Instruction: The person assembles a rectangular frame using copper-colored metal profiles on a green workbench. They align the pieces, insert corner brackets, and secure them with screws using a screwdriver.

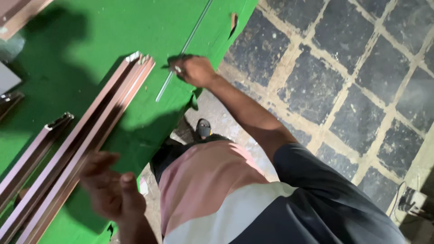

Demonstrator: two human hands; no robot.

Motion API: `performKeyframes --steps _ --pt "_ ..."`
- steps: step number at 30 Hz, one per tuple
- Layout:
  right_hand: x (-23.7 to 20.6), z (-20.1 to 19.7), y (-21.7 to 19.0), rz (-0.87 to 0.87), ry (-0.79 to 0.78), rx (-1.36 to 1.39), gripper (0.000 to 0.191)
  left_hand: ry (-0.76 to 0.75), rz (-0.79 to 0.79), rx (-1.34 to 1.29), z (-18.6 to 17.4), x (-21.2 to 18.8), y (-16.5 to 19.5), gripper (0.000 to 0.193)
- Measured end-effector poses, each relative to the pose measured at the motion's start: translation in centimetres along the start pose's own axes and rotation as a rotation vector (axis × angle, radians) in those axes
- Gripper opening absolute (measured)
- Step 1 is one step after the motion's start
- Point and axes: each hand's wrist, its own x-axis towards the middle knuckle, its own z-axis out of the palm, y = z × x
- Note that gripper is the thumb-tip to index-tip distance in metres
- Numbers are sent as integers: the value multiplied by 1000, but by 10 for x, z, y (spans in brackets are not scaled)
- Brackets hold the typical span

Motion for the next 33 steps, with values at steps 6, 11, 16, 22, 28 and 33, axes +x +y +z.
performKeyframes --steps 6,11,16,22,28,33 --pt "-5 19 -5 65 14 34 31 120 -383 115 20 -25 -43 31" --pt "-22 14 -8 -77 209 24 44 -172 114 335 17 19 -51 12" --pt "-27 -3 -22 -60 189 120 37 -259 -53 265 6 56 -68 26" --pt "-22 -31 -80 -231 170 262 29 -237 -55 414 14 58 -72 30" --pt "3 -53 -98 -324 40 264 33 -149 -300 380 43 50 -77 20" --pt "18 -73 -81 -427 7 223 29 -32 -409 177 67 42 -77 20"
